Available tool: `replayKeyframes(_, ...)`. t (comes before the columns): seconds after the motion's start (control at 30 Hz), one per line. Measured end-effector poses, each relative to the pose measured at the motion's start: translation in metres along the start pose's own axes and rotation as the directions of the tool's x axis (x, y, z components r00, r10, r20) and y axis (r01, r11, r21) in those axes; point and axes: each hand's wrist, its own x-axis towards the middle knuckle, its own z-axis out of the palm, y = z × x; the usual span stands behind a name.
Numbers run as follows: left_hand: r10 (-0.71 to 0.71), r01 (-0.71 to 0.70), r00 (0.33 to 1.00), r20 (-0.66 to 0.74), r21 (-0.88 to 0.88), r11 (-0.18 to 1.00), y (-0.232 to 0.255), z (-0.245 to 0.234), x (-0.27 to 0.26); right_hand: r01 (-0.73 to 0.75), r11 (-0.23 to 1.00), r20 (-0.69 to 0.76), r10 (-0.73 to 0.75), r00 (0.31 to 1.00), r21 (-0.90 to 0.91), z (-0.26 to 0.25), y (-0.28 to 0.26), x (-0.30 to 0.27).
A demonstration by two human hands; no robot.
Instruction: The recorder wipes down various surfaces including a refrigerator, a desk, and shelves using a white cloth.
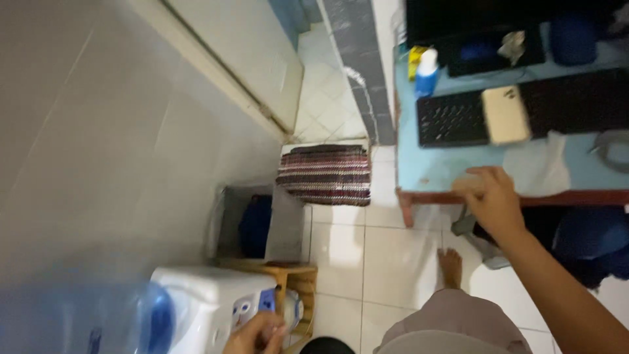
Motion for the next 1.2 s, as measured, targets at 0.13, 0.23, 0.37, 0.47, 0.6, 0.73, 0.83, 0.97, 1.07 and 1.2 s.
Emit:
replayKeyframes(0.13,0.228,-0.224,0.973,0.021,-0.12,0.967,0.218,0.04,0.072,0.015,0.897,-0.109,-0.07,0.992,-0.442,-0.032,0.08,0.084)
replayKeyframes(0.23,0.16,-0.143,0.976,0.147,-0.12,0.982,0.295,0.088,0.12,0.142,0.826,-0.062,-0.209,0.976,-0.546,-0.045,0.1,0.123)
replayKeyframes(0.37,0.242,-0.228,0.961,0.134,-0.116,0.967,0.349,0.156,0.165,0.116,0.81,-0.009,-0.148,0.989,-0.574,-0.046,0.131,0.124)
replayKeyframes(0.47,0.177,-0.041,0.953,0.246,-0.475,0.879,0.341,0.224,0.203,0.012,0.965,-0.007,-0.014,1.0,-0.262,-0.041,0.123,0.099)
replayKeyframes(0.6,0.197,-0.02,0.948,0.251,-0.57,0.821,0.333,0.295,0.24,0.182,0.982,0.138,-0.187,0.973,0.05,-0.021,0.09,0.059)
replayKeyframes(0.73,0.114,0.076,0.948,0.297,-0.56,0.825,0.288,0.353,0.27,0.0,0.994,0.325,-0.037,0.945,0.112,-0.033,0.06,0.047)
replayKeyframes(0.83,0.129,0.031,0.958,0.257,-0.54,0.841,0.269,0.359,0.29,0.07,0.996,0.07,-0.066,0.995,-0.048,-0.043,0.096,0.053)
replayKeyframes(0.97,0.156,0.019,0.948,0.279,-0.536,0.844,0.271,0.336,0.296,-0.038,0.922,-0.08,0.008,0.997,-0.385,-0.052,0.135,0.048)
replayKeyframes(1.07,0.229,-0.061,0.931,0.285,-0.495,0.867,0.257,0.332,0.3,-0.074,0.744,0.047,0.14,0.989,-0.664,-0.04,0.115,0.053)
replayKeyframes(1.2,0.228,-0.081,0.937,0.265,-0.471,0.878,0.25,0.326,0.302,0.201,0.836,0.215,-0.102,0.971,-0.511,-0.015,0.104,0.053)
